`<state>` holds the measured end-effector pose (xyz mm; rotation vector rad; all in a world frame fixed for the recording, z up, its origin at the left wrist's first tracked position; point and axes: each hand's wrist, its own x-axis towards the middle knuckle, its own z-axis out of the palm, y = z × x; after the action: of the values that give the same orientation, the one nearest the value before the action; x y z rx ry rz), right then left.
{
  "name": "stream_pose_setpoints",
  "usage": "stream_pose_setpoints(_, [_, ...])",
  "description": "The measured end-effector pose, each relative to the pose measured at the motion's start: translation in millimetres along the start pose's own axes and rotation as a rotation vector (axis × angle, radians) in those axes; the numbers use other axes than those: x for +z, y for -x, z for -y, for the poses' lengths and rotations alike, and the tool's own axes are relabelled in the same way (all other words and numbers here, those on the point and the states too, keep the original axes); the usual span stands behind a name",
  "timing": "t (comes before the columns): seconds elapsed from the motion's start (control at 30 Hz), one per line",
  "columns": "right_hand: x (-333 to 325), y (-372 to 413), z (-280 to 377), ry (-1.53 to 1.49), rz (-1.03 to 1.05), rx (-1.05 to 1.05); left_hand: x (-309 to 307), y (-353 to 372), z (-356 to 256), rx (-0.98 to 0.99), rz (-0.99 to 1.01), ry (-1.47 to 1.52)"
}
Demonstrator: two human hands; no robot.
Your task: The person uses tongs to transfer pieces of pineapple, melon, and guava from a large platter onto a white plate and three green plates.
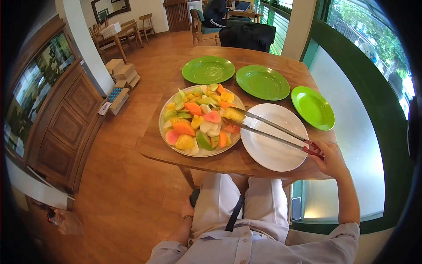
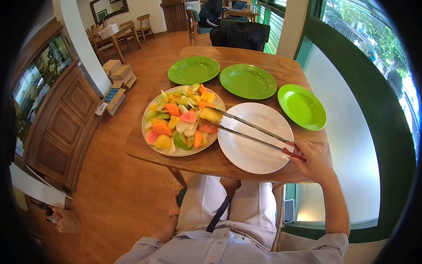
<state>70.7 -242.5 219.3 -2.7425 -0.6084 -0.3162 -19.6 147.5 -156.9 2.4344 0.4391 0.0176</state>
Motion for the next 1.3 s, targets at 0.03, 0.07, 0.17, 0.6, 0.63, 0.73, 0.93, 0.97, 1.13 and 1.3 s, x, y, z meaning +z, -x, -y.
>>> stream_pose_setpoints(0.03, [-0.9,0.0,1.4,-0.015,-0.008,0.013,4.0,-1.4,5.3,-0.011,0.007,-0.029])
stream_pose_setpoints(0.07, [-1.8,-0.1,2.8,-0.031,-0.016,0.026,7.3,-2.8,8.9,-0.023,0.013,-0.059])
stream_pose_setpoints(0.17, [-5.9,1.2,6.3,-0.139,0.009,0.110,8.3,-1.6,4.8,0.048,-0.082,-0.028])
stream_pose_setpoints(0.6, [-14.1,32.3,-15.8,-0.069,-0.066,0.131,7.7,-3.9,9.2,0.050,-0.030,-0.028])
stream_pose_setpoints(0.63, [-16.2,34.6,-16.1,-0.073,-0.105,0.144,9.8,-3.8,12.4,0.047,-0.029,-0.014])
stream_pose_setpoints(0.73, [-19.1,37.6,-14.3,-0.081,-0.143,0.169,10.9,-3.3,8.6,0.027,-0.029,-0.020])
stream_pose_setpoints(0.93, [-8.0,30.7,-3.6,-0.055,-0.139,0.099,9.5,-2.6,11.8,-0.002,0.008,-0.016])
stream_pose_setpoints(0.97, [-7.8,27.1,-0.7,-0.026,-0.126,0.068,11.2,-3.5,14.6,0.009,0.010,0.002])
stream_pose_setpoints(1.13, [-3.0,15.7,5.3,-0.027,-0.094,0.055,6.9,-3.8,5.8,-0.025,0.012,-0.016])
stream_pose_setpoints(1.3, [-4.4,10.9,7.5,-0.036,-0.040,0.102,11.7,-4.6,11.4,0.036,-0.029,-0.020])
